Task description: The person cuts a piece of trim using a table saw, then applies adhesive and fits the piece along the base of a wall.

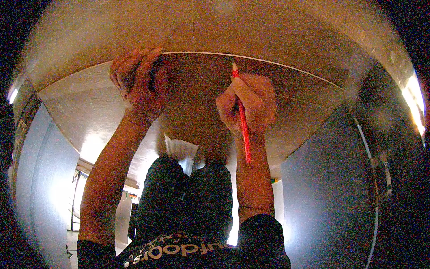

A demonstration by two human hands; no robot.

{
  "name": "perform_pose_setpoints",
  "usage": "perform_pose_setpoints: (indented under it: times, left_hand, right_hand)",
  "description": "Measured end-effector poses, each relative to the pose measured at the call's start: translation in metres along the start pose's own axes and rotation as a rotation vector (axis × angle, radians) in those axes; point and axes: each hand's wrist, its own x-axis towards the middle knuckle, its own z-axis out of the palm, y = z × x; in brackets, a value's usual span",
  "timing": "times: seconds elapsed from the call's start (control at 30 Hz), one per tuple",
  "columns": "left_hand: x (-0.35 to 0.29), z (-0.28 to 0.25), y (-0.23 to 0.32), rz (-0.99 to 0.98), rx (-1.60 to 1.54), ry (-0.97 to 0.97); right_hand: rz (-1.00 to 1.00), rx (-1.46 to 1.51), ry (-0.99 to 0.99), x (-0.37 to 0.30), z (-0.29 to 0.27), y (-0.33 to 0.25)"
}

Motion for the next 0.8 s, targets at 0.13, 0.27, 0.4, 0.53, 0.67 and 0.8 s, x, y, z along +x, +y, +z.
perform_pose_setpoints:
  times: [0.13,0.27,0.4,0.53,0.67,0.8]
  left_hand:
    - [0.001,0.001,-0.002,-0.006,0.001,-0.003]
    - [-0.002,0.004,-0.006,0.000,0.024,0.011]
    - [-0.002,0.000,-0.003,-0.009,0.026,-0.025]
    - [-0.005,-0.002,-0.003,-0.018,0.010,-0.017]
    - [-0.007,0.002,-0.007,0.006,-0.037,0.019]
    - [-0.009,0.005,-0.002,0.004,-0.004,-0.006]
  right_hand:
    - [0.071,0.003,-0.014,0.000,0.006,-0.004]
    - [0.021,-0.001,-0.019,0.000,0.006,0.001]
    - [0.031,-0.020,-0.001,-0.003,0.007,0.000]
    - [0.061,0.051,-0.018,-0.004,0.009,-0.005]
    - [0.035,0.102,0.025,-0.017,0.005,0.006]
    - [-0.033,0.151,0.073,-0.039,-0.012,0.011]
